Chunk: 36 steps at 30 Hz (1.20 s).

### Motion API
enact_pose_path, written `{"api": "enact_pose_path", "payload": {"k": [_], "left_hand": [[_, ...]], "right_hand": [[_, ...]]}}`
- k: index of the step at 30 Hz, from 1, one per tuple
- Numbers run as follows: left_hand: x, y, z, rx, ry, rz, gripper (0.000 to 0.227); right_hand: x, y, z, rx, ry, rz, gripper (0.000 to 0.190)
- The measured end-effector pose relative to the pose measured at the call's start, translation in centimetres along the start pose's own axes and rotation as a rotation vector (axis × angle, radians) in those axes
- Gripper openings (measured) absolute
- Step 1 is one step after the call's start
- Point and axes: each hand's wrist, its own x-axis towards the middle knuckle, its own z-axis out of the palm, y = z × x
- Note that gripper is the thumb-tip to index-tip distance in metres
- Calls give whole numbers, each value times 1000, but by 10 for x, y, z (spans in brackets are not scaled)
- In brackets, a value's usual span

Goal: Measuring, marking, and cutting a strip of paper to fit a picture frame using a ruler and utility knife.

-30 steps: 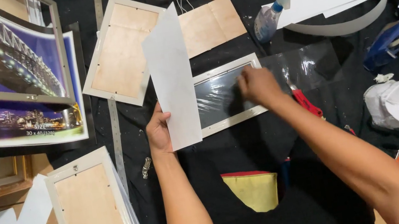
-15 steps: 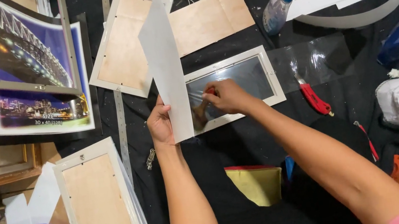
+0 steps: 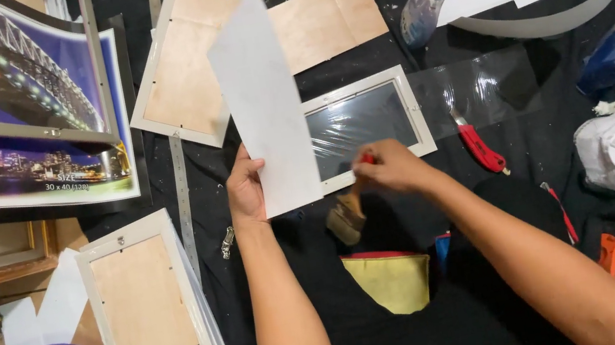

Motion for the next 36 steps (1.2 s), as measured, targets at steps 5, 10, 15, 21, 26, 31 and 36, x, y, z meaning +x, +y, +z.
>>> {"api": "enact_pose_path", "payload": {"k": [5,10,15,21,26,31,36], "left_hand": [[-20,1,48,337,74,-47,60],[-24,-17,71,586,50,-197,61],[-44,-3,113,925,8,-495,67],[-6,13,57,636,757,170,51],[-6,10,25,312,974,261,44],[-3,-3,33,494,886,227,53],[-5,-31,50,1648,453,200,46]], "right_hand": [[-58,116,-49,188,-131,390,23],[-74,89,-83,-313,-25,271,44],[-40,73,-55,774,200,433,51],[-5,121,1,1092,518,482,24],[11,99,51,1128,604,583,25],[22,92,79,1102,657,632,31],[31,83,80,1138,657,646,45]]}}
